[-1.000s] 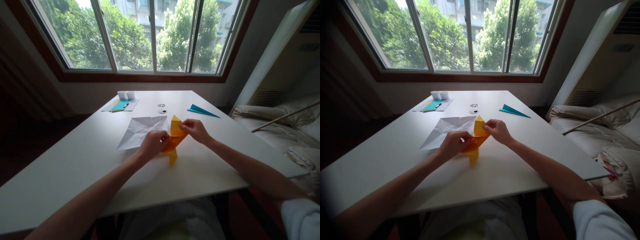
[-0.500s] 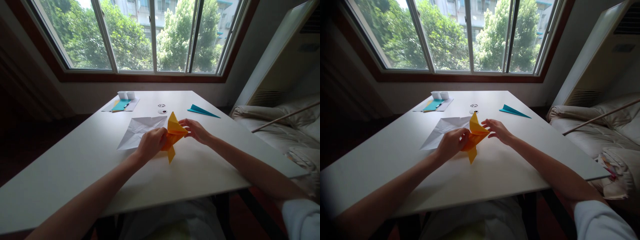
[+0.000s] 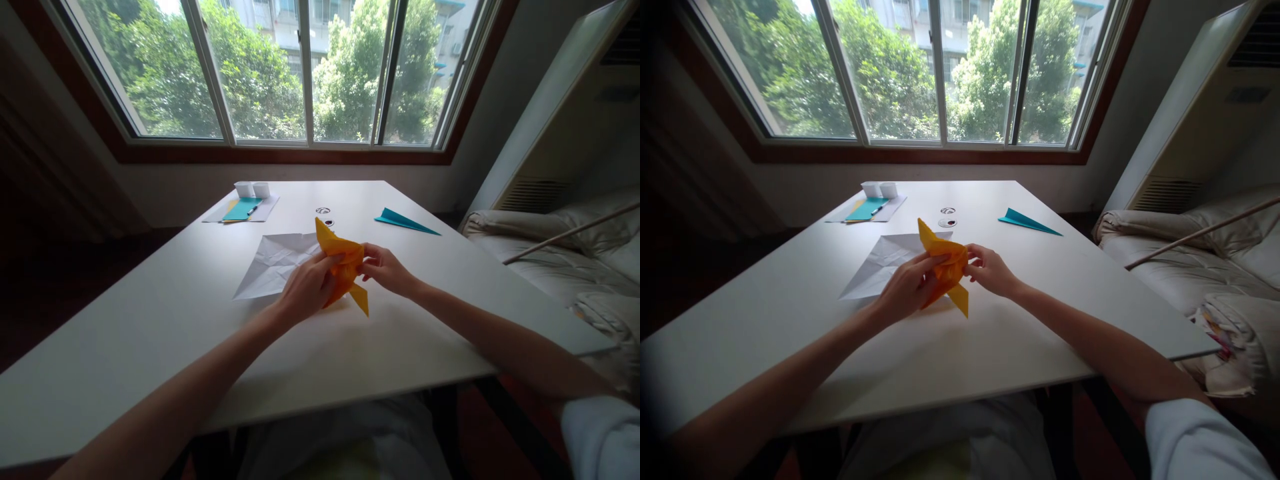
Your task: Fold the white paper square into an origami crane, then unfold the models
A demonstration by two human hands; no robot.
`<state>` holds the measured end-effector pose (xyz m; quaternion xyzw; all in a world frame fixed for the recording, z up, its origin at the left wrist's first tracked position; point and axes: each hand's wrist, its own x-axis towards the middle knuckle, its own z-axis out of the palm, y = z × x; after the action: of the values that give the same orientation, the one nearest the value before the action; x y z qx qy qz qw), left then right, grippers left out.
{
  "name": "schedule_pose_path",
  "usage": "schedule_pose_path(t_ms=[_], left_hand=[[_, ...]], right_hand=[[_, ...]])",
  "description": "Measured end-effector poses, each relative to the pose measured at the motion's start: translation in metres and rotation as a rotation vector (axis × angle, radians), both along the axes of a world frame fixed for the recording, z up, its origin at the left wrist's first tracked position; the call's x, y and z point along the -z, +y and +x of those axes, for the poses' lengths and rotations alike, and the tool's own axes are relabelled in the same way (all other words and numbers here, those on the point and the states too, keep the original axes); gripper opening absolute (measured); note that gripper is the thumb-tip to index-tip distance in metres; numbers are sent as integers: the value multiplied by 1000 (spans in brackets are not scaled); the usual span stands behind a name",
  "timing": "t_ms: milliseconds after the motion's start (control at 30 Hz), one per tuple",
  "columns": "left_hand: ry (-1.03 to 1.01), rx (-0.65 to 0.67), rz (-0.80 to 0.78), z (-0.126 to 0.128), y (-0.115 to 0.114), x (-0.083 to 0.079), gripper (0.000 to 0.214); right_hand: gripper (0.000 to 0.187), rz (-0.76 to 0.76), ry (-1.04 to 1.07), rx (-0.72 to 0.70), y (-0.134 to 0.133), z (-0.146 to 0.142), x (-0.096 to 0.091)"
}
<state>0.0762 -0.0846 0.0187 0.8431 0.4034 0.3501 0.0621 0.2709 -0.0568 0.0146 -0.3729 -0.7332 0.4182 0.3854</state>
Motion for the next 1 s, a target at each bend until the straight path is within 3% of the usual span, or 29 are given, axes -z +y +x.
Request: schedule_pose_path(t_ms=[200,333,567,700,833,900,1000], left_hand=[[-2,43,-40,1,-2,-1,44],[-111,43,-60,1,-3,-3,43],[-746,88,-368,-1,8,-1,33],[-987,7,-543,-5,15,3,36],[-976,-64,-427,-9,19,7,48],[-882,-85,-391,-10,21,9,36],[-775,-121,-486,-10,23,10,19]], right_hand=[[17,-18,19,80,0,-3,-1],[13,-108,63,90,1,-3,-1],[7,-408,255,151,17,8,4],[10,-440,335,125,20,12,3],[16,-369,313,138,15,11,-1],[18,-331,302,146,12,9,-2],[19,-301,316,135,9,6,-4]])
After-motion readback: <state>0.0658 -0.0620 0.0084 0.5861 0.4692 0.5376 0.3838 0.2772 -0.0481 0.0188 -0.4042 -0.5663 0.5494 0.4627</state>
